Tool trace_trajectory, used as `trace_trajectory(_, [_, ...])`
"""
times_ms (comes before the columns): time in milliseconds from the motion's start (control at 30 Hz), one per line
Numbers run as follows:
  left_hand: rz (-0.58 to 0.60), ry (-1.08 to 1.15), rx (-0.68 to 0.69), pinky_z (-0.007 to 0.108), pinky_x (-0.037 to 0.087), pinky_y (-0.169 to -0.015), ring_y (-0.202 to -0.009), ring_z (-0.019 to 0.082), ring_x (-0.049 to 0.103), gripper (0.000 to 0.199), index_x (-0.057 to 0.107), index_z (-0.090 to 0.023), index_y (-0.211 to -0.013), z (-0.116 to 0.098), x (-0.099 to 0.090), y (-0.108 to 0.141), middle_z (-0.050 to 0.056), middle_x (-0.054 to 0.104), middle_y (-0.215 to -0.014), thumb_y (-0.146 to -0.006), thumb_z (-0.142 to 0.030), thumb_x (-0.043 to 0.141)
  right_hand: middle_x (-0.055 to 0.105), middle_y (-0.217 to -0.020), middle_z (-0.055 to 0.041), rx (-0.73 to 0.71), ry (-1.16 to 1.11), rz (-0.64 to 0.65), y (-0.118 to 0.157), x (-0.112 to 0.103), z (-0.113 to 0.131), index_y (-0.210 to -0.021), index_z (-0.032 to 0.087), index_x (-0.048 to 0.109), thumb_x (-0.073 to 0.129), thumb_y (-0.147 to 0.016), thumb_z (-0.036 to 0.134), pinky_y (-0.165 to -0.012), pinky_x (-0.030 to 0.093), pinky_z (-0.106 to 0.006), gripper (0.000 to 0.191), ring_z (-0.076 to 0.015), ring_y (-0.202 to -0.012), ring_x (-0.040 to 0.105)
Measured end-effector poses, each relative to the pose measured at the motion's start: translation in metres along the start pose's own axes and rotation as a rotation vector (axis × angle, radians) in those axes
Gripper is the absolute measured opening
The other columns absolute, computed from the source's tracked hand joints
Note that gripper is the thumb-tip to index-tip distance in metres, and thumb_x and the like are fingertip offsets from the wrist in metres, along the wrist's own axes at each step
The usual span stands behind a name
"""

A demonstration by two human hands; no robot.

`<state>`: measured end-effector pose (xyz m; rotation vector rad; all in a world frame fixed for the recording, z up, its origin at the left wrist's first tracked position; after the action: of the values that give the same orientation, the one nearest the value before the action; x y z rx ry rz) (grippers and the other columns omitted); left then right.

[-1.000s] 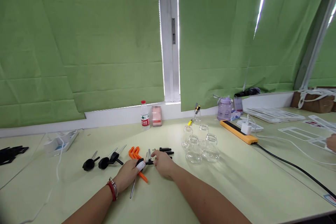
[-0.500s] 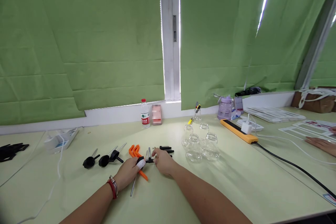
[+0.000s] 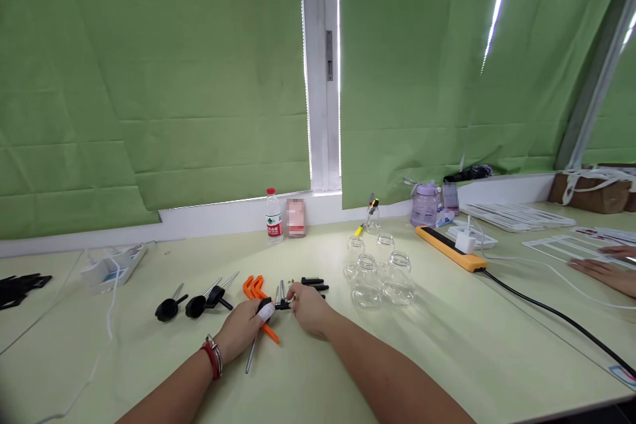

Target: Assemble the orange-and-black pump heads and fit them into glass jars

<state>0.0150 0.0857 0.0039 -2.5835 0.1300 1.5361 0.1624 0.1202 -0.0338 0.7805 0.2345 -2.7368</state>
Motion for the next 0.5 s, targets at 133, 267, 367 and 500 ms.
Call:
trace_trajectory(133, [0.008,0.002,0.008,0.026,0.027,-0.053,-0.062,0.020,0.053,0.042,0.051,-0.019,-0.065,0.000,0.000,0.000,0.006,0.060,-0.068,-0.085,-0.052,0.033,0.047,-0.062,0.0031,-0.008,0.007,-0.003,-0.002,0.001,-0.003,-0.087,0.019,0.056,0.045,-0.077,0.009,-0.053,0.030,-0.020,0.017,-0.0098,-0.057,0.045])
trace_trajectory(267, [0.007,0.001,0.012,0.026,0.028,-0.054,-0.063,0.020,0.053,0.042,0.049,-0.019,-0.065,0.001,0.001,-0.001,0.007,0.059,-0.069,-0.084,-0.053,0.033,0.046,-0.062,0.0042,-0.015,-0.057,0.002,-0.005,0.004,-0.008,-0.091,0.020,0.053,0.046,-0.077,0.008,-0.053,0.030,-0.020,0.020,-0.0094,-0.056,0.044])
trace_trajectory(367, [0.007,-0.008,-0.003,0.026,0.027,-0.053,-0.062,0.020,0.053,0.041,0.048,-0.019,-0.064,0.001,0.001,-0.001,0.007,0.059,-0.068,-0.084,-0.053,0.034,0.045,-0.061,0.0047,-0.003,-0.097,0.008,-0.006,0.004,-0.010,-0.093,0.020,0.052,0.046,-0.076,0.007,-0.053,0.031,-0.020,0.023,-0.0092,-0.056,0.043])
trace_trajectory(500, [0.007,-0.021,-0.032,0.026,0.026,-0.052,-0.062,0.020,0.052,0.038,0.046,-0.019,-0.064,0.000,-0.001,0.001,0.007,0.057,-0.069,-0.084,-0.050,0.035,0.046,-0.061,0.0044,0.027,-0.090,0.001,-0.004,0.003,-0.009,-0.089,0.020,0.054,0.048,-0.075,0.007,-0.055,0.032,-0.020,0.020,-0.0093,-0.056,0.043])
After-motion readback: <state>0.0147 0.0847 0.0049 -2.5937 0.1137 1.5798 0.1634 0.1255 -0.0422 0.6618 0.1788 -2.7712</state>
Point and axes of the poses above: each hand's wrist, its own y-axis away from the middle knuckle, its own x-axis out of the palm, z = x × y, the point moved 8 cm from there along -y, towards the middle knuckle
